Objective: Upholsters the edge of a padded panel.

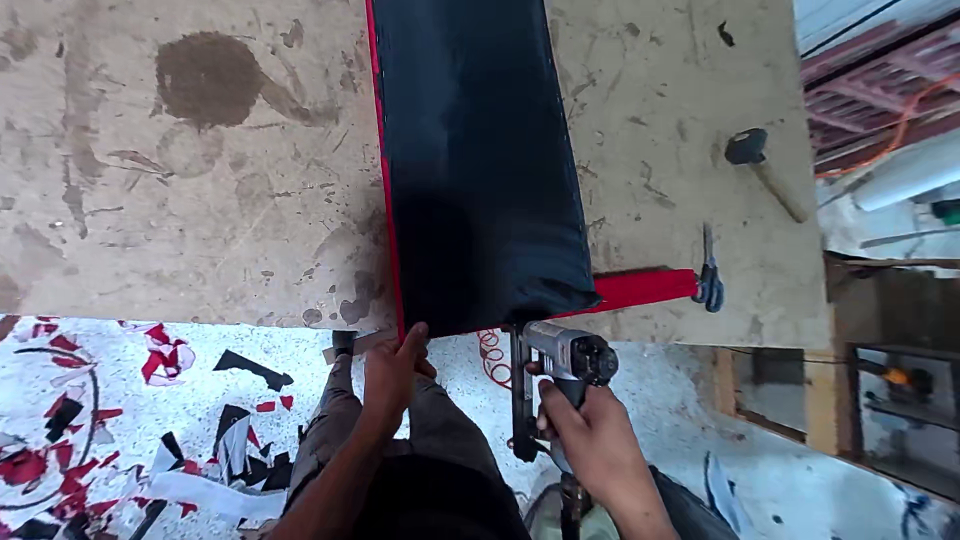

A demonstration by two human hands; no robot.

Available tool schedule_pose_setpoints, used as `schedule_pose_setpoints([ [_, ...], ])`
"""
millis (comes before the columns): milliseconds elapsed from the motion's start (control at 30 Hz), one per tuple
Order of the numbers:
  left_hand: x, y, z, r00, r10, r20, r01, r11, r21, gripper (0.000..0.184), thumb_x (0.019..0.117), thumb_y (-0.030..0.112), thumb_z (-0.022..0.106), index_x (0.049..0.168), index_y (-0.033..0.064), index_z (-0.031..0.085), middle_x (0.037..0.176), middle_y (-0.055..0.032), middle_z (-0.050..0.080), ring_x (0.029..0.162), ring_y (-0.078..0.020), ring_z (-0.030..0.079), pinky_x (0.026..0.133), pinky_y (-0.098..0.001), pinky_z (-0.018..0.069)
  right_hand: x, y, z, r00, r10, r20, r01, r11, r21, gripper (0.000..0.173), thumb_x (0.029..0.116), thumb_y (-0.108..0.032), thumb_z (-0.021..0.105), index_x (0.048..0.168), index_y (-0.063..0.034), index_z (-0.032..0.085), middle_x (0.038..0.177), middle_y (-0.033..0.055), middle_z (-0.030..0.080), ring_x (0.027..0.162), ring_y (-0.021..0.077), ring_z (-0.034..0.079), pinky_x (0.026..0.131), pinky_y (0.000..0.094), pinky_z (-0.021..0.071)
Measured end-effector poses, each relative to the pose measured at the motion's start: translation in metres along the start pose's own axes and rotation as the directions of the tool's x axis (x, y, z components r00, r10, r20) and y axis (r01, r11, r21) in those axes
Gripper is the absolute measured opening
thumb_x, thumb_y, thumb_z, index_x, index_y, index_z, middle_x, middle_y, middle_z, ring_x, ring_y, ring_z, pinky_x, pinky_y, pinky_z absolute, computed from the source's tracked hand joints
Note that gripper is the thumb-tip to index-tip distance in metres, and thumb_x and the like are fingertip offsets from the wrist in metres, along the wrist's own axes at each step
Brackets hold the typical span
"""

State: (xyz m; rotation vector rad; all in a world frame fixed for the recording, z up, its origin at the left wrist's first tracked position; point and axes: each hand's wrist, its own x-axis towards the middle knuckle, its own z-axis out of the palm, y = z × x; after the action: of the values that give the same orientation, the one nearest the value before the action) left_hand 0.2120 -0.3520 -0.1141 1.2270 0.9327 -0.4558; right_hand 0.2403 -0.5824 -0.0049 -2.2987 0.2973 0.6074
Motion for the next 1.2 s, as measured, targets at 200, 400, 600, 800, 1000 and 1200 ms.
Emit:
schedule_pose_setpoints([
  [200,0.007,0.007,-0.022,0.988,-0.023,0.153,0.007,0.994,0.105,0.038,0.1056,0.037,0.057,0.090,0.0056,0.073,0.078,0.0012,0.077,0.067,-0.0076,0.070,0.067,-0.0290,0.0542,-0.008,-0.033,0.031,0.999,0.047,0.009,-0.046,0.995,-0.084,0.027,0.0970,-0.026,0.054,0.117,-0.0125,0.067,0.074,-0.0004,0.068,0.056,0.0156,0.066,0.051,0.0373,0.0595],
  [400,0.015,0.001,-0.034,0.968,0.002,0.251,-0.014,0.999,0.044,0.039,0.1047,0.038,0.059,0.090,0.0046,0.073,0.079,-0.0010,0.078,0.075,-0.0107,0.074,0.076,-0.0337,0.0602,-0.015,-0.064,0.046,0.997,0.079,0.027,-0.071,0.972,-0.222,0.029,0.0963,-0.028,0.055,0.119,-0.0124,0.065,0.074,-0.0020,0.068,0.058,0.0135,0.067,0.054,0.0369,0.0604],
  [600,0.018,0.002,-0.045,0.941,0.016,0.339,-0.005,0.999,-0.034,0.035,0.1038,0.033,0.061,0.094,0.0019,0.073,0.082,-0.0045,0.078,0.077,-0.0145,0.076,0.078,-0.0337,0.0628,-0.030,-0.087,0.072,0.995,0.092,0.045,-0.077,0.961,-0.264,0.028,0.0955,-0.026,0.055,0.118,-0.0131,0.064,0.077,-0.0025,0.068,0.059,0.0131,0.067,0.055,0.0373,0.0605],
  [800,0.036,-0.024,-0.117,0.823,0.026,0.568,-0.094,0.991,0.091,0.035,0.1051,0.031,0.056,0.119,0.0003,0.068,0.104,-0.0081,0.077,0.097,-0.0181,0.074,0.088,-0.0379,0.0603,-0.039,-0.099,0.093,0.998,0.049,0.046,-0.036,0.968,-0.250,0.030,0.0949,-0.028,0.055,0.119,-0.0120,0.063,0.079,-0.0023,0.068,0.060,0.0127,0.067,0.054,0.0377,0.0603],
  [1000,0.043,-0.028,-0.204,0.841,-0.057,0.538,-0.341,0.716,0.609,0.038,0.1001,0.044,0.062,0.120,0.0127,0.071,0.108,-0.0033,0.075,0.099,-0.0175,0.073,0.095,-0.0458,0.0581,-0.047,-0.106,0.105,0.996,0.052,0.072,-0.032,0.965,-0.260,0.031,0.0937,-0.028,0.057,0.120,-0.0133,0.063,0.084,-0.0012,0.068,0.064,0.0134,0.067,0.059,0.0398,0.0598],
  [1200,0.038,0.109,-0.161,0.619,0.328,0.714,-0.784,0.319,0.533,0.024,0.0993,0.044,0.065,0.108,0.0246,0.076,0.095,0.0087,0.074,0.084,-0.0056,0.070,0.080,-0.0336,0.0610,-0.097,-0.068,0.047,0.988,0.152,0.021,-0.149,0.983,-0.105,0.026,0.0922,-0.021,0.063,0.109,-0.0012,0.066,0.075,0.0070,0.070,0.063,0.0215,0.070,0.064,0.0466,0.0609],
])
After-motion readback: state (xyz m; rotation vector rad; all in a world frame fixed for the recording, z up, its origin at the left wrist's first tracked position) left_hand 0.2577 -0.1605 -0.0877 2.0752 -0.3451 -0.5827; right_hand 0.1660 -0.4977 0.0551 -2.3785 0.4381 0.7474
